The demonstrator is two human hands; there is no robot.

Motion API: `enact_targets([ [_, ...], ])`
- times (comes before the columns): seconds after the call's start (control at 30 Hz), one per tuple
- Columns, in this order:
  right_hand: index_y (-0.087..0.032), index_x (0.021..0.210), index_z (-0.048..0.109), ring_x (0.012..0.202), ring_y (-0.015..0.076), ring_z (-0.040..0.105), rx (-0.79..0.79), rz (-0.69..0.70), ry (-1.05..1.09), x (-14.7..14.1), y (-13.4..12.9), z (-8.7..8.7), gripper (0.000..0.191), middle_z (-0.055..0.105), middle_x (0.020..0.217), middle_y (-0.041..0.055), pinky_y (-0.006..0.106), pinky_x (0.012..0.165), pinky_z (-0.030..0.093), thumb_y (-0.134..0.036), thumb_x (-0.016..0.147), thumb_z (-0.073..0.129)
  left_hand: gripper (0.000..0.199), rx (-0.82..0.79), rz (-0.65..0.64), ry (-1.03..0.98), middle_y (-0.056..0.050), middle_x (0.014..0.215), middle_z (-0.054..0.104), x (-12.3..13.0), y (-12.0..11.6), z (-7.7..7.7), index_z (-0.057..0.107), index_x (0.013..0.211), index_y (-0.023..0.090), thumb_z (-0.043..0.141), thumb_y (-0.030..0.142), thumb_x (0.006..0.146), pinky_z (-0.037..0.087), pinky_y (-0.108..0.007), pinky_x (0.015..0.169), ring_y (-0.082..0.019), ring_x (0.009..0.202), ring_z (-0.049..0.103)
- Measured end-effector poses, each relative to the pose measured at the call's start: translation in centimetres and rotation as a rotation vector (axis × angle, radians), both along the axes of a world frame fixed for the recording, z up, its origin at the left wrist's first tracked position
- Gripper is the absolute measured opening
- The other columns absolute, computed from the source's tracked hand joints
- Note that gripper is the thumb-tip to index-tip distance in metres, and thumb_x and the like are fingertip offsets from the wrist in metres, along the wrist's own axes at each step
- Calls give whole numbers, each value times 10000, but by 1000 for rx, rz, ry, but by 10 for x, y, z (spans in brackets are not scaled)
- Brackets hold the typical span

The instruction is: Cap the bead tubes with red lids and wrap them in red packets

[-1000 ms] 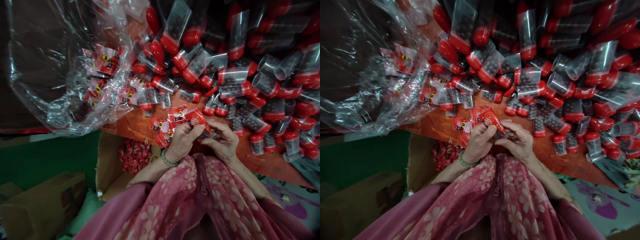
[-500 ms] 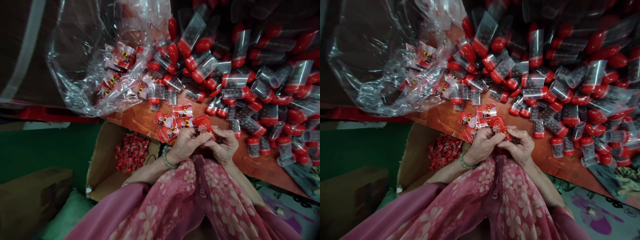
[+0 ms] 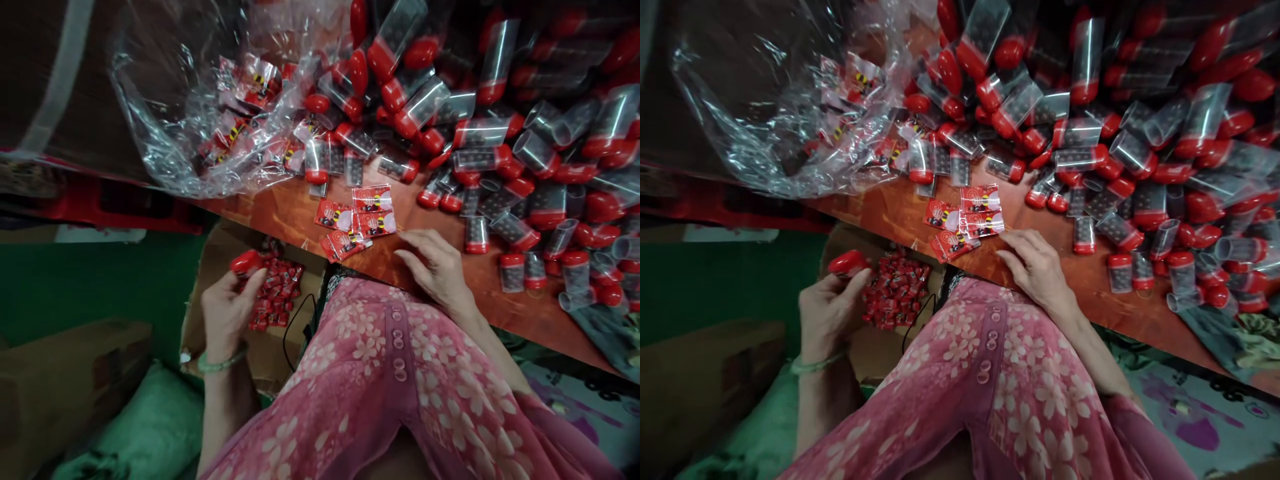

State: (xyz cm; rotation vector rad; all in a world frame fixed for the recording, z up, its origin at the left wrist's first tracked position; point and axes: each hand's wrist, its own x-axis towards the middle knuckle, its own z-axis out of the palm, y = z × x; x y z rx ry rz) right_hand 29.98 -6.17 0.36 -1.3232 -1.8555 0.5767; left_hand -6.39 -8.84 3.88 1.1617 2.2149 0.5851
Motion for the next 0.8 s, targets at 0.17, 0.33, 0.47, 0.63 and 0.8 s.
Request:
enact_targets([
  [0.17,-184,1244,724,1178,284,650,57,39,-379,-6,20,-22,271,770,1232,147,451,958,480,-235,1032,563,657,103,-178,606,-166,1231,714,-49,-13,-16,660,1269,160,816,530,749,551,-538,909,-431,1158,672],
  [0.33,-169,1213,728,1111,267,597,70,122,-513,-7,29,-35,308,771,1199,135,448,951,411,-137,1033,480,330,538,-566,320,-127,1158,768,54,24,-20,716,1189,176,705,386,936,593,-416,960,-253,1067,729],
  [0.47,-147,1181,709,1030,256,579,88,140,-583,-9,29,-33,304,758,1160,135,424,917,400,-128,1041,439,328,685,-949,216,-187,1289,724,134,58,-31,667,1288,130,613,264,993,561,-446,1080,-268,1238,673],
  [0.63,-115,1064,712,912,252,555,137,141,-593,-13,35,-29,330,740,1012,143,392,845,395,-113,1054,382,362,571,-1155,246,-193,1369,684,165,81,-48,663,1308,93,434,146,1032,531,-470,1122,-280,1287,632],
  [0.8,-141,1015,707,882,236,549,129,126,-580,-14,36,-27,338,715,967,116,373,840,397,-114,1063,373,302,736,-1198,357,-173,1127,755,165,90,-45,738,1084,62,449,96,1002,580,-412,926,-269,1036,654],
])
